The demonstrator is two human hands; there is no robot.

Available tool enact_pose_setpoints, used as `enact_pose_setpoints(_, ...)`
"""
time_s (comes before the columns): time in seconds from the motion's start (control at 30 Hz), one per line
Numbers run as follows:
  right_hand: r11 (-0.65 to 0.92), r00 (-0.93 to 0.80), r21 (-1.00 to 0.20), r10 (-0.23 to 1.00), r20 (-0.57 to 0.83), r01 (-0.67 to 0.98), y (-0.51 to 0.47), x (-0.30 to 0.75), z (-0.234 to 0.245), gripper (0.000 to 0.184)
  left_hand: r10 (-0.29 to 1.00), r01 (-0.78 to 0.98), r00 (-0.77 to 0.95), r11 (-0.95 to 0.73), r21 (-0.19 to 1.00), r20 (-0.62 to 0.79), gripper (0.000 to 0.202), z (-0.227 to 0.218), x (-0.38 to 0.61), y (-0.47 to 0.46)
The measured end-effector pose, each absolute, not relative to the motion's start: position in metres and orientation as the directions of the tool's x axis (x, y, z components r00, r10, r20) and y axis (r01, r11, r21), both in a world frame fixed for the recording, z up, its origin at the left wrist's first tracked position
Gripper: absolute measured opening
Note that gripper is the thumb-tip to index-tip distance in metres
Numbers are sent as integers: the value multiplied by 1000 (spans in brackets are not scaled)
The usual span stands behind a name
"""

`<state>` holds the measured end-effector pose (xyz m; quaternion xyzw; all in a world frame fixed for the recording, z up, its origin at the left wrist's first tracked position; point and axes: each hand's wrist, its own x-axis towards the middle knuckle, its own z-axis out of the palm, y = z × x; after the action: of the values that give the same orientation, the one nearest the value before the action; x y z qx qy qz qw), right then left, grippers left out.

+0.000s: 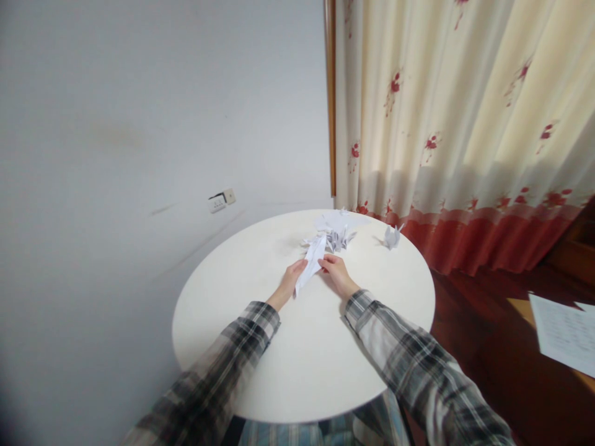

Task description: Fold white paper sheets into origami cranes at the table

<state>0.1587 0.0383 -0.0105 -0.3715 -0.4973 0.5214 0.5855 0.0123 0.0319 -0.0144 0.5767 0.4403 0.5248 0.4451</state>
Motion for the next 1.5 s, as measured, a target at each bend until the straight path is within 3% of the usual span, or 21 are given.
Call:
enact_pose_setpoints(0.13, 189, 1, -952, 981, 194, -239, 39, 159, -11, 22, 949, 139, 85, -314, 939, 305, 35, -18, 13, 34)
enact_pose_setpoints(0.27, 204, 13, -953, 978, 206, -225, 38, 160, -10, 23, 928, 73, 12, -372, 925, 372, 37, -22, 14, 39)
enact_pose_setpoints(0.53, 214, -7, -957, 976, 220, -194, 39, 161, -10, 22, 946, -1, -43, -322, 947, 322, 31, -13, 16, 34)
enact_pose_setpoints(0.8, 225, 8, -954, 974, 228, -201, 38, 160, -9, 22, 907, 210, -128, -372, 904, 402, 27, -5, 11, 25)
enact_pose_setpoints(1.03, 246, 26, -941, 969, 246, -233, 39, 157, -9, 27, 774, 345, -274, -476, 809, 572, 15, -4, 9, 28)
enact_pose_setpoints(1.2, 221, 45, -917, 975, 219, -331, 40, 156, -6, 32, 719, 370, -202, -573, 731, 665, 15, -6, 10, 26)
enact_pose_setpoints(1.5, 283, 88, -897, 959, 269, -341, 42, 157, -8, 25, 730, 267, -123, -628, 731, 672, 18, -11, 11, 27)
